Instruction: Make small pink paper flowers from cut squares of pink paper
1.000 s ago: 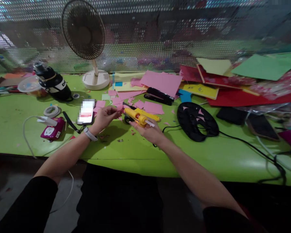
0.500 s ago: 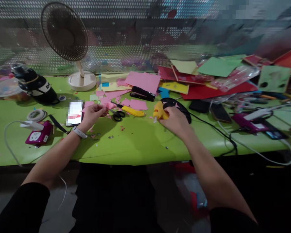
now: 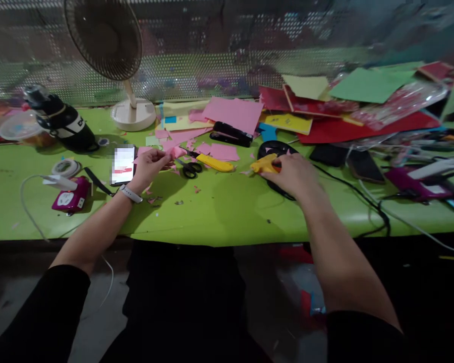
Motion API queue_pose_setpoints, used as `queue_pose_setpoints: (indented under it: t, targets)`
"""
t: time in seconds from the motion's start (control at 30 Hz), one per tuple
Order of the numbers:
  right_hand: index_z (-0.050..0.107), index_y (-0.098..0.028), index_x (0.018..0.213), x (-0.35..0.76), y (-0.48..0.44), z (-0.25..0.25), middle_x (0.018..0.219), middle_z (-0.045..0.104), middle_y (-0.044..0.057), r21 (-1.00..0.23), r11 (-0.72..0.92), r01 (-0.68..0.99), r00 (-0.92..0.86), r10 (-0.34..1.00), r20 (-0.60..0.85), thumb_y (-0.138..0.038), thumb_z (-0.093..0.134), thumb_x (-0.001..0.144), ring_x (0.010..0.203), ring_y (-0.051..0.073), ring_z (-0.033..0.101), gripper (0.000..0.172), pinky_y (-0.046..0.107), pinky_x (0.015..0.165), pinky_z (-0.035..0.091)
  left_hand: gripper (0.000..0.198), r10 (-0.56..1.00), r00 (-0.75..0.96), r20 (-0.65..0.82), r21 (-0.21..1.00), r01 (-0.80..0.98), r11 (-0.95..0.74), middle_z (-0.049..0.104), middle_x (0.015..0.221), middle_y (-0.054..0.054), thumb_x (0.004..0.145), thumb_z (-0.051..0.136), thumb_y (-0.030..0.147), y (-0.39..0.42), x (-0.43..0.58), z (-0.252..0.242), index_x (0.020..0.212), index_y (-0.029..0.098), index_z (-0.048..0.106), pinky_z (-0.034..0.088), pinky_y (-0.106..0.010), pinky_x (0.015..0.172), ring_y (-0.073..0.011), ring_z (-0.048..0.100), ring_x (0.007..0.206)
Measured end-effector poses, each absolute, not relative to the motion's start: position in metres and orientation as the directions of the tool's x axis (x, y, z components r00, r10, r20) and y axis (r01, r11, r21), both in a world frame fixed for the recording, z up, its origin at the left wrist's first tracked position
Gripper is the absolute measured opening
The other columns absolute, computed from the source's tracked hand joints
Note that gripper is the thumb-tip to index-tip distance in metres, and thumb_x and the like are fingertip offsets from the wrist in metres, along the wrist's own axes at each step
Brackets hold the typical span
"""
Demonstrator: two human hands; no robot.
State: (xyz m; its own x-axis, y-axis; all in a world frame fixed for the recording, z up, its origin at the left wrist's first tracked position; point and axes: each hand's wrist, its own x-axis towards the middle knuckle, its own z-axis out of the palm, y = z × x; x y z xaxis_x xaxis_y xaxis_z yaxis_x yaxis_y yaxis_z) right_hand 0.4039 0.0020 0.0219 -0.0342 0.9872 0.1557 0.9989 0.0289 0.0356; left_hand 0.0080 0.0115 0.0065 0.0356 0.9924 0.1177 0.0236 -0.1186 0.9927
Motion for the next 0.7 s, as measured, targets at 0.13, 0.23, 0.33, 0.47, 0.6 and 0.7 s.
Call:
queue_pose_setpoints:
  t: [0.13, 0.23, 0.33, 0.47, 0.6, 0.7]
  targets:
    - [0.071, -0.012, 0.111, 0.358, -0.016, 0.03, 0.115, 0.069, 0.021, -0.008, 0.257, 0.966, -0.247, 0.938, 0.243, -0.033, 0.058, 0.094, 0.107, 0.032, 0.061, 0.031, 0.042, 0.088, 0.046, 0.013, 0.992, 0.063, 0.112, 0.993, 0.035, -0.115, 0.073, 0.079, -0.006, 0.088, 0.074, 0.023, 0.009, 0.01, 0.008, 0.084, 0.014, 0.066, 0.063, -0.031, 0.075, -0.0137, 0.074, 0.074]
    - [0.072, -0.022, 0.11, 0.31, -0.024, 0.03, 0.117, 0.07, 0.012, -0.248, 0.527, 0.813, -0.509, 0.85, 0.138, -0.033, 0.052, 0.097, 0.102, 0.026, 0.065, 0.027, 0.042, 0.09, 0.05, 0.012, 0.991, 0.082, 0.105, 0.993, 0.045, -0.109, 0.073, 0.079, -0.005, 0.088, 0.073, 0.022, 0.009, 0.011, 0.007, 0.083, 0.014, 0.066, 0.063, -0.03, 0.075, -0.0131, 0.073, 0.073]
    - [0.071, -0.025, 0.116, 0.275, -0.018, 0.027, 0.123, 0.067, 0.011, -0.38, 0.663, 0.645, -0.694, 0.717, 0.071, -0.03, 0.051, 0.097, 0.102, 0.025, 0.066, 0.028, 0.04, 0.089, 0.051, 0.013, 0.992, 0.073, 0.107, 0.993, 0.048, -0.111, 0.072, 0.079, -0.004, 0.088, 0.073, 0.023, 0.01, 0.012, 0.006, 0.082, 0.014, 0.065, 0.062, -0.029, 0.074, -0.0119, 0.071, 0.071]
    - [0.075, -0.024, 0.105, 0.259, 0.002, 0.024, 0.105, 0.07, 0.009, -0.44, 0.708, 0.552, -0.787, 0.617, 0.007, -0.026, 0.052, 0.094, 0.096, 0.025, 0.066, 0.025, 0.039, 0.084, 0.051, 0.016, 0.992, 0.075, 0.101, 0.994, 0.025, -0.103, 0.071, 0.078, -0.004, 0.087, 0.074, 0.025, 0.01, 0.012, 0.005, 0.081, 0.015, 0.064, 0.061, -0.031, 0.073, -0.0127, 0.071, 0.069]
    - [0.075, -0.024, 0.095, 0.258, 0.013, 0.023, 0.096, 0.07, 0.007, -0.528, 0.703, 0.477, -0.829, 0.559, -0.006, -0.027, 0.057, 0.092, 0.091, 0.022, 0.065, 0.019, 0.036, 0.083, 0.05, 0.017, 0.995, 0.064, 0.079, 0.996, 0.033, -0.081, 0.072, 0.081, -0.006, 0.086, 0.076, 0.027, 0.01, 0.012, 0.003, 0.082, 0.015, 0.064, 0.06, -0.033, 0.076, -0.0135, 0.071, 0.071]
    - [0.075, -0.025, 0.09, 0.26, 0.013, 0.023, 0.091, 0.071, 0.007, -0.572, 0.678, 0.462, -0.831, 0.557, -0.011, -0.029, 0.058, 0.092, 0.09, 0.022, 0.064, 0.017, 0.037, 0.083, 0.049, 0.017, 0.995, 0.076, 0.064, 0.997, 0.049, -0.068, 0.073, 0.081, -0.006, 0.086, 0.077, 0.027, 0.009, 0.012, 0.004, 0.083, 0.015, 0.065, 0.06, -0.032, 0.076, -0.0133, 0.071, 0.072]
